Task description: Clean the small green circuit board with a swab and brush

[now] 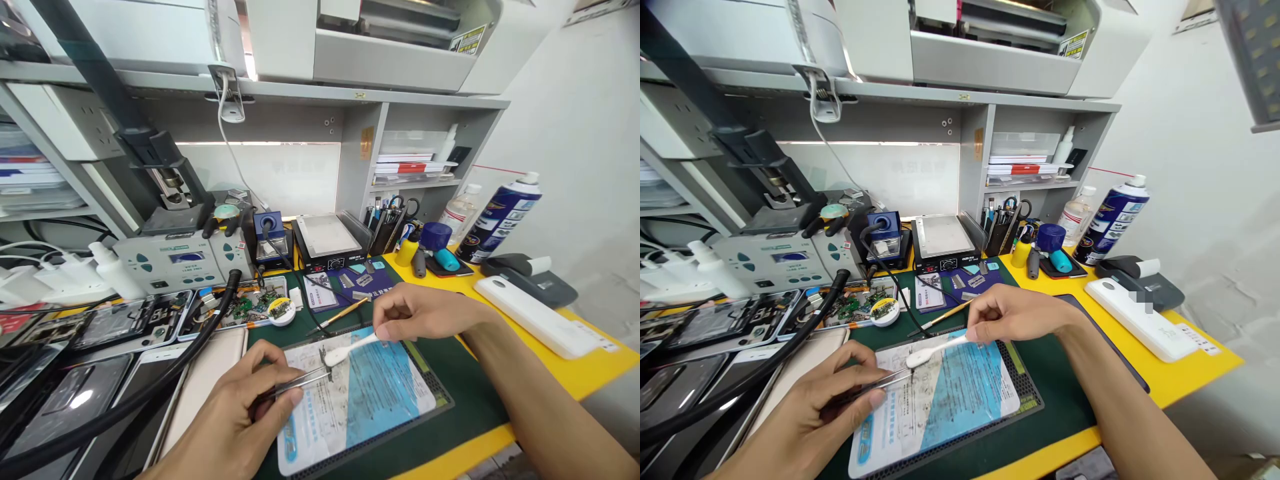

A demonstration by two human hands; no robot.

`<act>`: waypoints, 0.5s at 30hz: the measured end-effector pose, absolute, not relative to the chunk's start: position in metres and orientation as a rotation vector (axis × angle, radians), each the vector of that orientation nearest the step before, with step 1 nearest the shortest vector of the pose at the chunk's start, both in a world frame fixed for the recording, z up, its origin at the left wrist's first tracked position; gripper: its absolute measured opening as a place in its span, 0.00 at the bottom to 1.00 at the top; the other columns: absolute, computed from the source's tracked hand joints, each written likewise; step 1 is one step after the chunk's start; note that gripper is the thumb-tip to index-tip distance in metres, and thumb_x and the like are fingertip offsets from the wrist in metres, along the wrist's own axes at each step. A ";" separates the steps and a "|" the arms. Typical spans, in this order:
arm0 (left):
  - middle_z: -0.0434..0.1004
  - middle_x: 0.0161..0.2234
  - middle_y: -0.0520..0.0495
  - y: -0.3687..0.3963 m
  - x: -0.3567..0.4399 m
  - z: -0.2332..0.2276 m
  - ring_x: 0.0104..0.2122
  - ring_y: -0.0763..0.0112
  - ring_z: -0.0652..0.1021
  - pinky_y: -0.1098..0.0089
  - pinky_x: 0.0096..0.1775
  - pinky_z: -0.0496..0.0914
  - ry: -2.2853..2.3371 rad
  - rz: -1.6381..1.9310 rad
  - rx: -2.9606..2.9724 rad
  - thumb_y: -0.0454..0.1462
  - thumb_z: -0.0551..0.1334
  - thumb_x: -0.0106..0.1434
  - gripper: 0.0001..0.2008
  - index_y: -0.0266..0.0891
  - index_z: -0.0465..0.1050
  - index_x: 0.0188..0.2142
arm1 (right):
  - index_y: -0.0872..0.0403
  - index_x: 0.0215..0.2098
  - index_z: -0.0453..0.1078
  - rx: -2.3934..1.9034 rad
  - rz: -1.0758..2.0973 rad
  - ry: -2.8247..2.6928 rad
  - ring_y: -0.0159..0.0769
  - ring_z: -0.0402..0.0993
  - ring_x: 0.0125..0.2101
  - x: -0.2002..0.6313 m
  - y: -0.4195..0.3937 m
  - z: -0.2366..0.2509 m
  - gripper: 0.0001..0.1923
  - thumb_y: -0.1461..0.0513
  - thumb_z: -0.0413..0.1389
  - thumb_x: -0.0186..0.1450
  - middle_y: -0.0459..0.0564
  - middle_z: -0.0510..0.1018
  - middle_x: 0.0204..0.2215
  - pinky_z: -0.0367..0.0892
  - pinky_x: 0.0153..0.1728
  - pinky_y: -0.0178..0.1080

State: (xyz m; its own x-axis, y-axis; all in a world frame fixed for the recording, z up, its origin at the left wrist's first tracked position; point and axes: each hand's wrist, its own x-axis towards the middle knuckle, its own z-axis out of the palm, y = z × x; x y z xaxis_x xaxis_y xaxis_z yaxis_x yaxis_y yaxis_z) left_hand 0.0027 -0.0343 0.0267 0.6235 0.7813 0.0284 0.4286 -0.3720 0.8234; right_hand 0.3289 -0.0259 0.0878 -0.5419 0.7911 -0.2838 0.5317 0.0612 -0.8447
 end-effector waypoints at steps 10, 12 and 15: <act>0.66 0.38 0.51 -0.034 0.003 0.027 0.26 0.76 0.68 0.73 0.27 0.62 0.943 0.539 2.031 0.45 0.56 0.71 0.14 0.49 0.80 0.44 | 0.58 0.33 0.74 -1.355 1.439 -2.076 0.27 0.59 0.22 0.327 -0.026 0.088 0.18 0.50 0.61 0.67 0.43 0.70 0.23 0.55 0.22 0.32; 0.66 0.38 0.50 -0.034 0.003 0.026 0.25 0.76 0.68 0.74 0.26 0.61 0.934 0.546 2.044 0.45 0.56 0.71 0.14 0.48 0.79 0.45 | 0.58 0.33 0.74 -1.358 1.439 -2.076 0.27 0.59 0.22 0.327 -0.026 0.088 0.18 0.50 0.61 0.66 0.43 0.70 0.23 0.54 0.22 0.32; 0.65 0.38 0.50 -0.034 0.002 0.025 0.25 0.77 0.68 0.74 0.26 0.61 0.937 0.550 2.056 0.45 0.56 0.71 0.13 0.48 0.79 0.45 | 0.58 0.33 0.74 -1.372 1.423 -2.065 0.27 0.58 0.22 0.327 -0.027 0.089 0.17 0.50 0.61 0.66 0.42 0.69 0.23 0.54 0.22 0.32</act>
